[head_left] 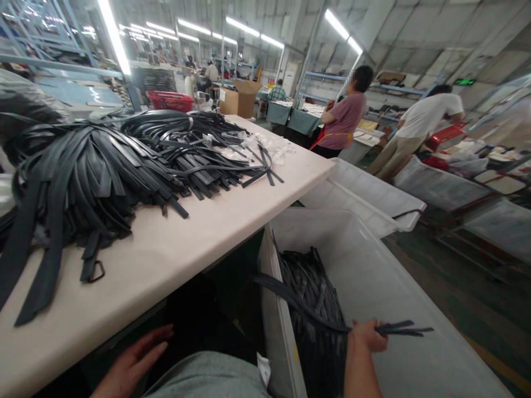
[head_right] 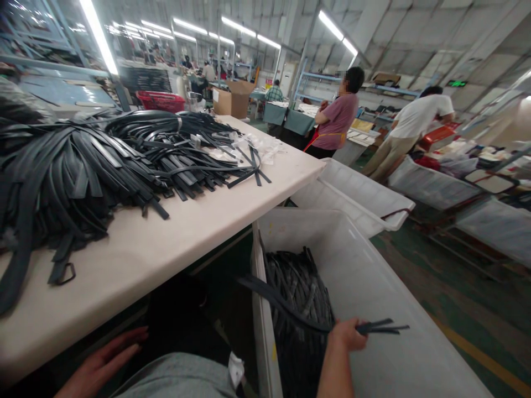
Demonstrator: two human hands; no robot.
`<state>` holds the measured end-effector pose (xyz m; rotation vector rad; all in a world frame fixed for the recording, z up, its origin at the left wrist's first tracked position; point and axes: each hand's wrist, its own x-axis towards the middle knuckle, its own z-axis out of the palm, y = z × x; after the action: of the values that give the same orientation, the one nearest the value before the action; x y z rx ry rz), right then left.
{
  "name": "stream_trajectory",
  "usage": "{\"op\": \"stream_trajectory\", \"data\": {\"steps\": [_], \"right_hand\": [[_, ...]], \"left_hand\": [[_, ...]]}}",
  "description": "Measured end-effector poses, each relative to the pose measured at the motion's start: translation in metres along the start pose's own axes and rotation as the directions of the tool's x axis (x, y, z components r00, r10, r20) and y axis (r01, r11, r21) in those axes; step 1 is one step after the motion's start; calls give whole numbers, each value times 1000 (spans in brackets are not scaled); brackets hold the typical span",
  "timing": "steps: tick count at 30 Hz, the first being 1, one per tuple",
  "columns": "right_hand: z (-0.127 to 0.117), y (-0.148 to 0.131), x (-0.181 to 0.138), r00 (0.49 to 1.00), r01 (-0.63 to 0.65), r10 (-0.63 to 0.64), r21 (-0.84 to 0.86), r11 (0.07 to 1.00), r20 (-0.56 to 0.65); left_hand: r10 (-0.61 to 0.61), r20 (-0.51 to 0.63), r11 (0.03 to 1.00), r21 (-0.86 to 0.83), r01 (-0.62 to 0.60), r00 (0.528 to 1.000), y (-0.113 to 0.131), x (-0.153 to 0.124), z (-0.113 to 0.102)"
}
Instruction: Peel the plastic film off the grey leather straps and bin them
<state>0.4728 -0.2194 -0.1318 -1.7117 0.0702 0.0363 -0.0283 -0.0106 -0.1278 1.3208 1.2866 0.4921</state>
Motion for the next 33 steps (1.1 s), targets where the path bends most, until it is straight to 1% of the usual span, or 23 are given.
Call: {"op": "stream_trajectory", "data": {"steps": [2,3,4,6,7,8,9,10,11,12,13,14,15,16,17,18,19,21,24,26,28,31,33], "right_hand": [[12,-20,9,994,21,-15,50,999,-112],[20,-32,12,993,32,-23,76,997,-118],[28,-47,13,996,41,-34,100,994,-79],[47,-80,7,994,47,-62,145,988,94],[57,-98,-2,976,47,-80,166,985,202],[68,-115,-13,943,39,-96,183,982,318],[79,-131,-29,896,27,-112,198,980,431],[91,-145,-47,830,7,-124,212,977,543],[102,-157,-67,752,-20,-132,222,975,646],[114,-165,-89,642,-59,-139,230,972,754],[126,-171,-111,467,-132,-151,237,962,871],[137,-174,-134,305,-207,-157,226,952,939],[148,-174,-156,170,-263,-154,195,945,973],[159,-172,-177,57,-307,-148,159,938,987],[169,-169,-196,-20,-332,-130,116,936,991],[178,-164,-215,-75,-331,-100,70,941,992],[185,-159,-232,-113,-306,-61,24,952,992],[197,-149,-261,-151,-211,30,-62,976,988],[208,-139,-296,-165,5,107,-107,994,981],[212,-138,-315,-181,156,103,-75,985,978],[215,-139,-333,-195,264,61,-8,964,979],[217,-138,-355,-180,297,-41,94,950,983],[219,-132,-366,-170,293,-72,120,948,983]], "left_hand": [[-6,30,1000,-3,6,1000,-3,3,-2],[-17,57,1000,-1,17,998,-5,4,-3],[-30,84,1000,4,30,996,-6,6,-4],[-48,117,999,9,47,992,-8,9,-5],[-49,125,999,4,49,991,-8,10,-5],[-43,126,999,-5,44,991,-7,10,-5],[-35,130,999,-15,38,991,-5,10,-4],[-28,141,999,-24,31,990,-2,9,-3],[-18,155,999,-32,23,988,2,7,-2],[-7,171,999,-37,14,985,6,6,-2],[5,179,999,-43,3,984,12,3,-1],[21,175,999,-51,-13,984,18,1,-1],[38,166,998,-59,-28,985,24,-1,-1],[57,145,996,-72,-47,988,30,-3,-2],[76,120,994,-87,-66,990,36,-6,-3],[96,91,991,-106,-87,991,41,-8,-5],[117,62,986,-130,-108,991,47,-11,-8],[157,8,967,-204,-152,988,60,-17,-14],[227,-80,903,-357,-240,971,78,-29,-23],[264,-135,847,-441,-297,955,89,-37,-26],[272,-186,798,-505,-329,944,96,-43,-26],[228,-287,752,-555,-356,930,101,-45,-29],[183,-338,749,-561,-353,923,103,-45,-36]]}}
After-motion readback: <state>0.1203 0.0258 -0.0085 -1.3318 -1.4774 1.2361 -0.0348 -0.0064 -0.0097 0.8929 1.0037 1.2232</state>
